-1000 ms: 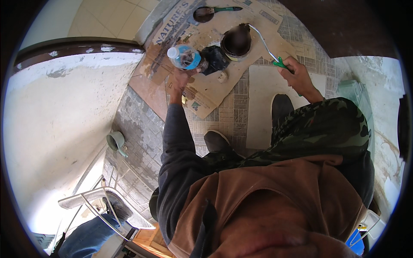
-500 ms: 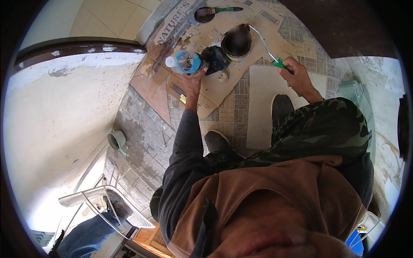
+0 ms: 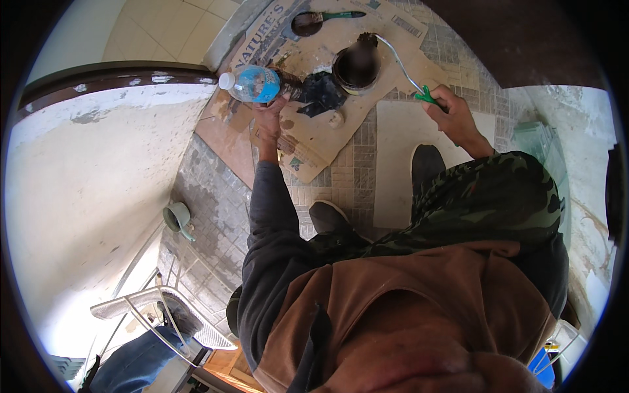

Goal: The person sits on the floor and stirs dark paint in a small can using a green-handled paint roller. The person then picks up a plastic water bottle and pours some water into the paint can before continuing to stir the mixture.

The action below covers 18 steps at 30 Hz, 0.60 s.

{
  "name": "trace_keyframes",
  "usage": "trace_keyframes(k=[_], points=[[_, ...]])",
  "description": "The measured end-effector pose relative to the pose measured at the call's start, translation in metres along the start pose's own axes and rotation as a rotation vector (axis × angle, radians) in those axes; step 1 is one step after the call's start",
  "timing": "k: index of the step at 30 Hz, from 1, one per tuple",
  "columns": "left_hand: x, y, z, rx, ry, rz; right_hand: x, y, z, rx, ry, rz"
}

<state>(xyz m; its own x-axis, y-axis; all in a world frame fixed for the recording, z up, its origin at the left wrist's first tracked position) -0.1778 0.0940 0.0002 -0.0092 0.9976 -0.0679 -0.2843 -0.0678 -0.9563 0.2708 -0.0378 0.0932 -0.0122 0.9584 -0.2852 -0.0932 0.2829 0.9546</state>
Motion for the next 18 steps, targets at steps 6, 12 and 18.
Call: trace_keyframes(k=[6,12,18], points=[[0.047,-0.025,-0.016,-0.091,0.042,-0.081,-0.001,0.002,0.003,-0.030,-0.004,-0.019],[0.080,-0.016,-0.036,-0.007,0.141,-0.158,-0.001,-0.005,0.006,-0.051,0.004,0.038],[0.080,0.005,-0.038,0.014,0.176,-0.070,0.001,-0.010,0.005,-0.044,0.017,0.007]])
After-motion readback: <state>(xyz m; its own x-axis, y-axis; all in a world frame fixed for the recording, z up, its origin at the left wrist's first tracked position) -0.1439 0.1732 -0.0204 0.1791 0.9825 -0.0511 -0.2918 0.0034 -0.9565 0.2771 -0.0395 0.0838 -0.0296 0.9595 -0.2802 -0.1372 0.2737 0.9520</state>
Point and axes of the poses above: each hand's wrist, its own x-axis towards the middle knuckle, its own z-axis out of the back of the hand, y = z × x, the point moved 3 cm from there along x, towards the middle knuckle, and after that the axes turned 13 degrees about x, right-handed, at the moved point
